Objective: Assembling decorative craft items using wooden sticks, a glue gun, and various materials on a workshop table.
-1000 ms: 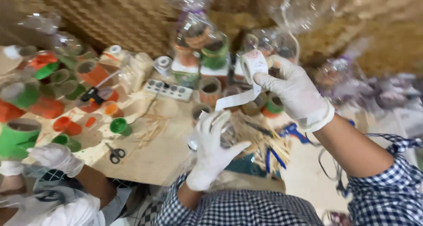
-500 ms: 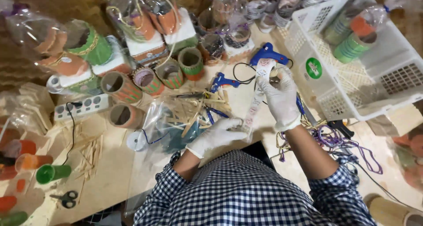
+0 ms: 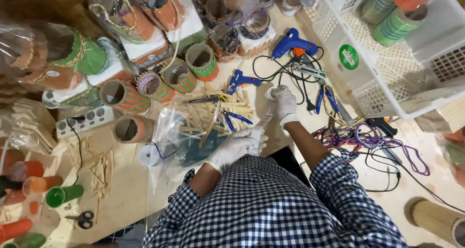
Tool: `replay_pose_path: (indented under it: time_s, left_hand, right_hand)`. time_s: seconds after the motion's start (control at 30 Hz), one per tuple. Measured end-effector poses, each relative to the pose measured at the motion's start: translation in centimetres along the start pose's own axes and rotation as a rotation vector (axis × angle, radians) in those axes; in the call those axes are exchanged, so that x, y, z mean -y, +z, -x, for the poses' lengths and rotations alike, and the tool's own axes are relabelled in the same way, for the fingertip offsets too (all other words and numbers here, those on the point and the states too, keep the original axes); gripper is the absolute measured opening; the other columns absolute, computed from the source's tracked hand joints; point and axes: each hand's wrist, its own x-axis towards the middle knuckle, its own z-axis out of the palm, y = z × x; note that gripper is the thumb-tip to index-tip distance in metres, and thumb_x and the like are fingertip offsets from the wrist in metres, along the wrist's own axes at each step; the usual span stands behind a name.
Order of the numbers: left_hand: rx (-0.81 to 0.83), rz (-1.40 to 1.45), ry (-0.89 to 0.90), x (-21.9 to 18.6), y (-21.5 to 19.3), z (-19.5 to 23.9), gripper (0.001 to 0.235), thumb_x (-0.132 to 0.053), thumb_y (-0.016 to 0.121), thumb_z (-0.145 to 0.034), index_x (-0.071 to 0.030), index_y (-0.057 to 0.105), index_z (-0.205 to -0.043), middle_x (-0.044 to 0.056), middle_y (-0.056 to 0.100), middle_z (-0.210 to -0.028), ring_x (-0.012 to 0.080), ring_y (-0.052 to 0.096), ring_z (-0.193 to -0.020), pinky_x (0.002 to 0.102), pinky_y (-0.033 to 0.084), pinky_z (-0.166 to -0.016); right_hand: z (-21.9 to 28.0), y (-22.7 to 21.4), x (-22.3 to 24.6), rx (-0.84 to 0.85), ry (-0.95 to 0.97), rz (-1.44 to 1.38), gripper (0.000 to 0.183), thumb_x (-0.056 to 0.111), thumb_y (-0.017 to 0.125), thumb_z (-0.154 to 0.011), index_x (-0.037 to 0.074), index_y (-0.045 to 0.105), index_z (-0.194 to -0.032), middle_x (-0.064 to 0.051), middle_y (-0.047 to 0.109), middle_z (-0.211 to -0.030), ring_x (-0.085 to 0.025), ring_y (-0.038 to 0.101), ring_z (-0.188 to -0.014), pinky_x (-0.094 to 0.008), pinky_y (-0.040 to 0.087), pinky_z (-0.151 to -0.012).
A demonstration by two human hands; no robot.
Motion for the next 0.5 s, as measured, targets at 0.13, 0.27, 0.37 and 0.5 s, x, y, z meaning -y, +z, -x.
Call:
replay_pose_path:
  time_s: [0.13, 0.27, 0.37, 0.5]
  left_hand:
    - [0.063, 0.083, 0.002, -0.9, 0.2, -1.0, 0.054, 0.005, 0.066, -0.082, -0.003, 0.062, -0.135, 0.003, 0.067, -0.101, 0.0221, 0.071, -0.092, 0.048, 0.063, -0.085]
    - [0.067, 0.129, -0.047, -0.3, -0.7, -2.7, 0.06, 0.007, 0.065, -0.084, -0.003, 0.057, -0.142, 0.003, 0.069, -0.11, 0.0275, 0.069, -0.103, 0.065, 0.056, -0.096]
    - [0.064, 0.104, -0.041, 1.4, -2.1, -4.7, 0.058, 0.006, 0.062, -0.086, -0.004, 0.056, -0.144, 0.016, 0.07, -0.124, 0.0376, 0.069, -0.113, 0.063, 0.056, -0.096]
    - [0.054, 0.073, -0.029, 1.6, -1.1, -5.0, 0.061, 0.005, 0.063, -0.086, -0.003, 0.054, -0.146, 0.018, 0.067, -0.133, 0.0366, 0.067, -0.118, 0.056, 0.057, -0.096]
  right_hand:
    - [0.2, 0.9, -1.6, 0.026, -0.15, 0.38, 0.037, 0.047, 0.075, -0.08, 0.038, 0.068, -0.115, 0.0, 0.062, -0.132, -0.03, 0.068, -0.112, -0.044, 0.053, -0.095]
    - [-0.5, 5.2, -8.3, -0.004, -0.144, 0.364, 0.059, 0.048, 0.079, -0.078, 0.041, 0.061, -0.134, -0.005, 0.05, -0.15, -0.028, 0.061, -0.127, -0.045, 0.048, -0.105]
    - [4.8, -1.1, -5.4, -0.151, -0.242, -0.132, 0.028, 0.022, 0.079, -0.088, 0.017, 0.074, -0.115, -0.017, 0.064, -0.128, -0.044, 0.062, -0.118, -0.051, 0.052, -0.098]
    - [10.2, -1.3, -6.5, -0.141, -0.101, -0.372, 0.005, 0.017, 0.075, -0.093, 0.015, 0.075, -0.097, -0.009, 0.069, -0.101, -0.029, 0.067, -0.107, -0.04, 0.05, -0.094]
